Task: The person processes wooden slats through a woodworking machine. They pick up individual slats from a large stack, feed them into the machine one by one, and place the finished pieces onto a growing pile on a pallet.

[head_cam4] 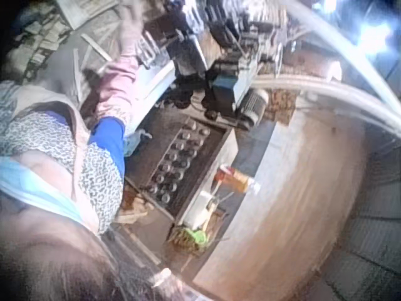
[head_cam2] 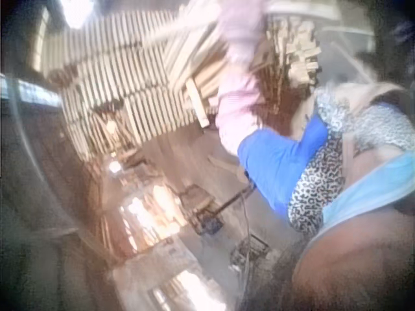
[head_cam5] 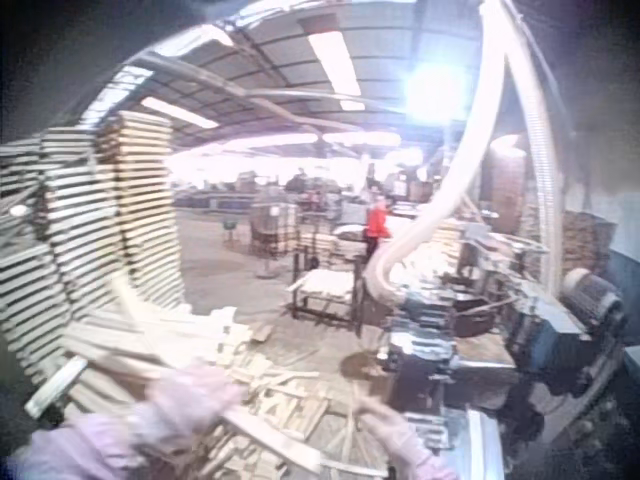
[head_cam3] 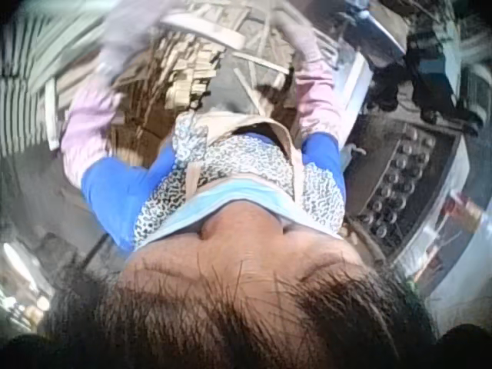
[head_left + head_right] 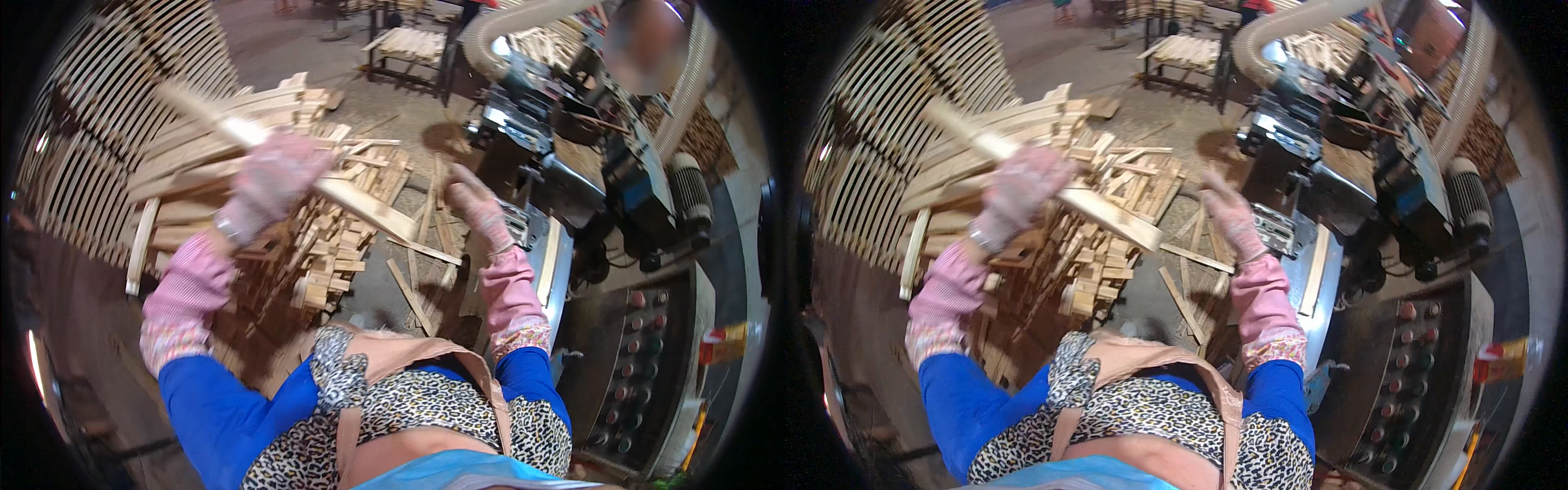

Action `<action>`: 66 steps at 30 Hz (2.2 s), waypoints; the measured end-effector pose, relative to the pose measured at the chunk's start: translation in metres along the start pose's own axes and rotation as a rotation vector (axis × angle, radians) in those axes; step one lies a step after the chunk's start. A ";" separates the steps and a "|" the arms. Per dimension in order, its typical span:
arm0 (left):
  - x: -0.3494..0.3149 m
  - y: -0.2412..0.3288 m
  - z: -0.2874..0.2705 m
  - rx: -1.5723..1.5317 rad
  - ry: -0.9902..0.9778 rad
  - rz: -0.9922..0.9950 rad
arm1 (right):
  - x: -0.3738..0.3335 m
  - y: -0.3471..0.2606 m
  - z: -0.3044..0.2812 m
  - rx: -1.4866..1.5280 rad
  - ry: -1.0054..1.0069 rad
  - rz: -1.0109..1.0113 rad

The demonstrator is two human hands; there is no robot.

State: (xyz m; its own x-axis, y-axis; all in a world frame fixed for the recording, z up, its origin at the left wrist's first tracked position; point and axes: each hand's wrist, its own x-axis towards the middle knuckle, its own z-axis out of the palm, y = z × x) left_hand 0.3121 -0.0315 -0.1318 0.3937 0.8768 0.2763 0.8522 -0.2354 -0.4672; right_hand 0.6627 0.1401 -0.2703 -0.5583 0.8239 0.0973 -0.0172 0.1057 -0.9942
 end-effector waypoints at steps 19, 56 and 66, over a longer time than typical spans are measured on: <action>-0.148 -0.107 0.094 -0.070 -0.235 -0.589 | -0.345 0.146 -0.069 -1.431 0.821 0.630; -0.089 -0.162 0.125 -0.001 0.177 -0.228 | -0.147 0.147 -0.141 -1.267 0.912 0.795; 0.104 0.037 0.038 -0.190 0.290 0.357 | -0.017 -0.010 0.058 0.198 -0.114 0.211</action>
State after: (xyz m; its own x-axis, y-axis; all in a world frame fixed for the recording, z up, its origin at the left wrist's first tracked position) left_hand 0.3710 0.0666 -0.1522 0.7292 0.5811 0.3614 0.6837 -0.5959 -0.4212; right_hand 0.6241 0.0924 -0.2645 -0.6560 0.7472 -0.1069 -0.0460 -0.1810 -0.9824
